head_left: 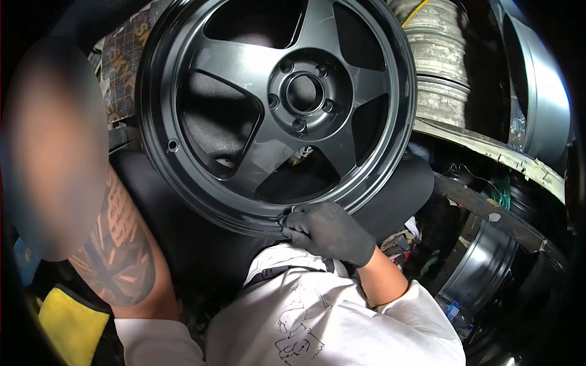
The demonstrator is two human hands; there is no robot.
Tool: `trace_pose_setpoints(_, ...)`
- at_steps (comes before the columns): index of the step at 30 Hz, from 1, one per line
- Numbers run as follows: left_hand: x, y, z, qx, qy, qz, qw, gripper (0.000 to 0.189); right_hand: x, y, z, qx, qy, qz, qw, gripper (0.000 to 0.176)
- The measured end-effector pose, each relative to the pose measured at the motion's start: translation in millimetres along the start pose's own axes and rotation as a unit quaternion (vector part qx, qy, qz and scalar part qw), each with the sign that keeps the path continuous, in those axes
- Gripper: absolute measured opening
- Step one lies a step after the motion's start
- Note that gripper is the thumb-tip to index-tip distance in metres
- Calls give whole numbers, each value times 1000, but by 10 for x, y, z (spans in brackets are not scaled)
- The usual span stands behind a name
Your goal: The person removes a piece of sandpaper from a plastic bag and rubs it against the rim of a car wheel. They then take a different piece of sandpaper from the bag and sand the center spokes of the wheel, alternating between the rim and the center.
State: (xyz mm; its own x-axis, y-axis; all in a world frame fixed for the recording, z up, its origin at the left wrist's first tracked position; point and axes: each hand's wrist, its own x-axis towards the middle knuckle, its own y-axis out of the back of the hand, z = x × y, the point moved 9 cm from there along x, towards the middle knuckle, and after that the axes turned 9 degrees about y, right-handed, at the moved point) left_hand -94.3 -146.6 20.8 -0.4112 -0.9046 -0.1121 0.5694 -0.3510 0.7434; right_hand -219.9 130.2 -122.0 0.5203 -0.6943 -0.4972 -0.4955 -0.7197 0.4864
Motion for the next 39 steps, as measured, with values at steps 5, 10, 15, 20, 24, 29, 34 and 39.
trace_pose_setpoints(5,-33,-5,-27,9,-11,2,1000,33,-202,66,160,12,-35,-13,999,26)
trace_pose_setpoints(10,-48,-44,4,18,-31,12,999,32,52,11,-99,4,48,67,997,24)
trace_pose_setpoints(15,-77,-26,1,25,-20,11,999,32,-253,13,186,0,-67,-37,997,26)
trace_pose_setpoints(20,-83,-64,24,36,-35,17,999,31,26,-82,-53,-3,19,49,999,23)
trace_pose_setpoints(24,-125,-45,-9,57,-11,8,998,31,-196,55,14,-44,-10,23,999,21)
trace_pose_setpoints(29,-205,-279,60,78,-57,3,995,28,-122,483,40,-33,43,154,987,25)
trace_pose_setpoints(34,-88,-1169,41,-51,-98,-290,951,23,13,1561,-223,-207,110,315,920,20)
trace_pose_setpoints(39,-46,-1223,239,-34,-177,-212,961,26,244,1976,60,-106,193,405,887,17)
